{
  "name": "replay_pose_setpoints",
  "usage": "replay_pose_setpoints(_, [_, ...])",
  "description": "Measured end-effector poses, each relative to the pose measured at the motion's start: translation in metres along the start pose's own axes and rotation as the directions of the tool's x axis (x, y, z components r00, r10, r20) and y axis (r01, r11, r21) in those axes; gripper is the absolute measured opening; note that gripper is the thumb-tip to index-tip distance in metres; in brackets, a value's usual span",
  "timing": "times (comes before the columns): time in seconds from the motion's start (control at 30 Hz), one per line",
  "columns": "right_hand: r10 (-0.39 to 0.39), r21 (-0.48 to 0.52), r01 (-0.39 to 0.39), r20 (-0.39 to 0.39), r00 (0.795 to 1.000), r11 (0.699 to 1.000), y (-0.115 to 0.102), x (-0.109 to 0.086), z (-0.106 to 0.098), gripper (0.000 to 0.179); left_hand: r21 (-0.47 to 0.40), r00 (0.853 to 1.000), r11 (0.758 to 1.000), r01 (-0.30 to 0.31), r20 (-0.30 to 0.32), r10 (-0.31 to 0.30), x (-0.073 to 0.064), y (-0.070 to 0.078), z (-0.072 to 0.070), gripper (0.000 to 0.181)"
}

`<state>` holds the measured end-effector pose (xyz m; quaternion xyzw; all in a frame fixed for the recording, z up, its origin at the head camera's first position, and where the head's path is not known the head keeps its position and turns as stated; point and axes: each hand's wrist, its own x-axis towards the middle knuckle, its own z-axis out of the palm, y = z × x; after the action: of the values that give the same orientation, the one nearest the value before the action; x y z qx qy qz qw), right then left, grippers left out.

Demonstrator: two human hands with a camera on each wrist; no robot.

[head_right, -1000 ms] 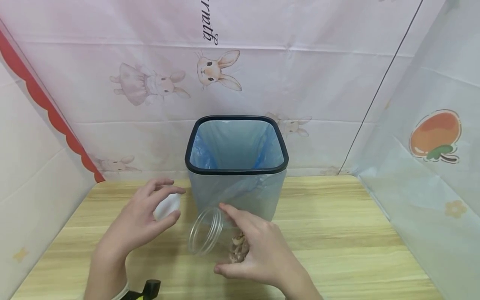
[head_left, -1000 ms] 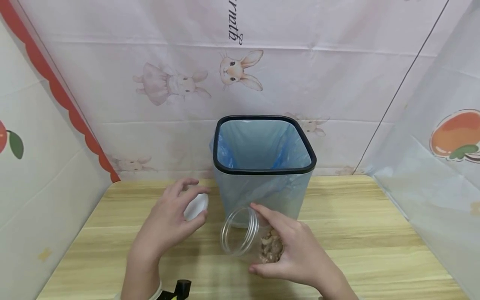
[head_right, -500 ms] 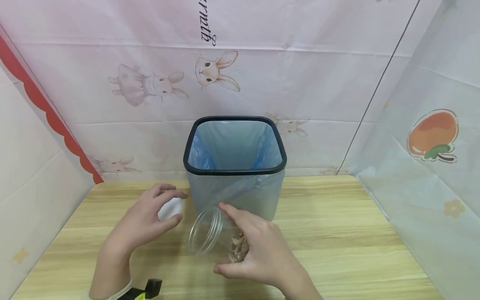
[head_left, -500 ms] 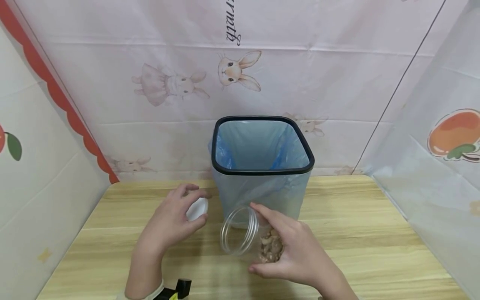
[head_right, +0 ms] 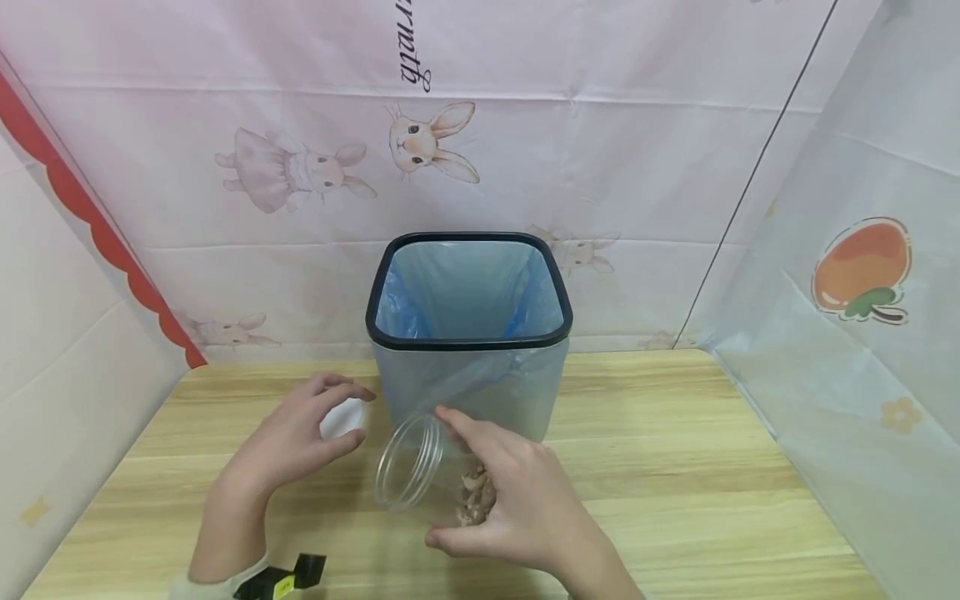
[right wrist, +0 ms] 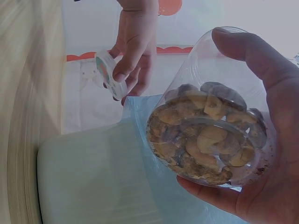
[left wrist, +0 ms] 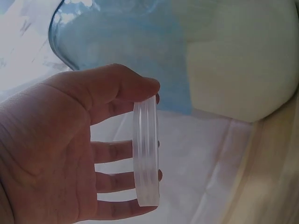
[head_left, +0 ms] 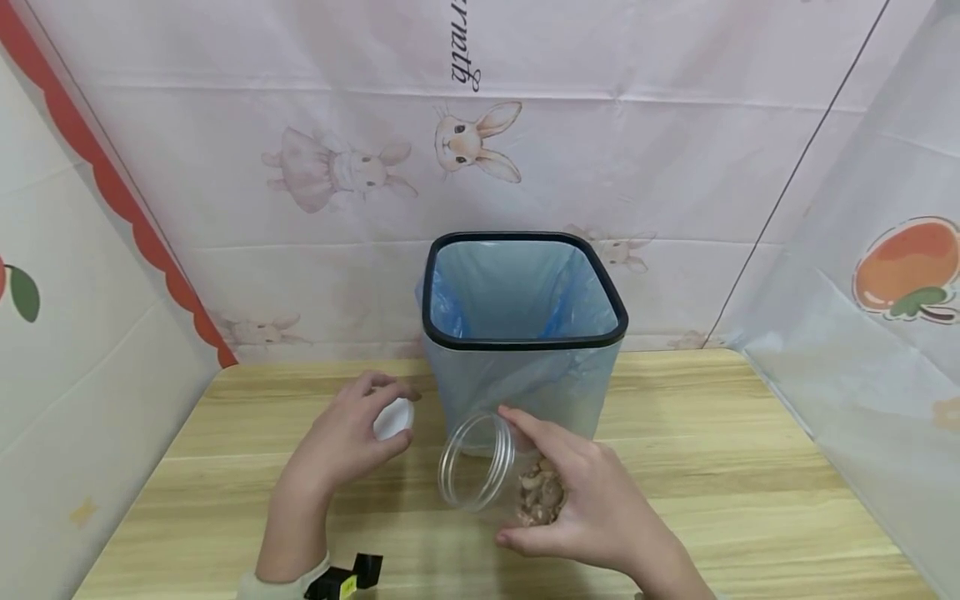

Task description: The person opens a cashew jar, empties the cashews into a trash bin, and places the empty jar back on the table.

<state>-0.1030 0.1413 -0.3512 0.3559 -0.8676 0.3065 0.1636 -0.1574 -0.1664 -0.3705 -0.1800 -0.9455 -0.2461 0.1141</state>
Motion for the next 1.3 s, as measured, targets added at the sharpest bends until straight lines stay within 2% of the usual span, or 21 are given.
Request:
replay_pose_setpoints(0.13, [0.001, -0.004, -0.001, 0.002, 1.0, 1.0, 0.0, 0.0, 0.0, 0.106, -0.022, 1.0, 1.0, 0.008, 0.028, -0.007, 0.002, -0.007, 0.005, 0.033])
replay_pose_setpoints(0.37, [-0.001, -0.018, 0.001, 0.012, 1.0, 1.0, -0.001, 0.0, 0.001, 0.104, -0.03, 0.994, 0.997, 0.073, 0.089, -0.07, 0.002, -0.016, 0.009, 0.036])
replay_pose_setpoints(0.53, [-0.001, -0.016, 0.001, 0.005, 1.0, 1.0, 0.0, 0.0, 0.0, 0.107, -0.031, 0.991, 0.996, 0.081, 0.112, -0.077, 0.003, -0.022, 0.013, 0.036])
replay_pose_setpoints(0.87, [-0.004, -0.015, 0.004, -0.006, 1.0, 1.0, 0.0, 0.0, -0.001, 0.108, -0.057, 0.986, 0.992, 0.112, 0.131, -0.104, 0.003, -0.033, 0.017, 0.036])
replay_pose_setpoints(1.3, [-0.002, -0.017, 0.002, -0.004, 1.0, 1.0, 0.001, 0.0, -0.001, 0.107, -0.036, 0.979, 0.988, 0.148, 0.144, -0.142, 0.003, -0.043, 0.021, 0.036])
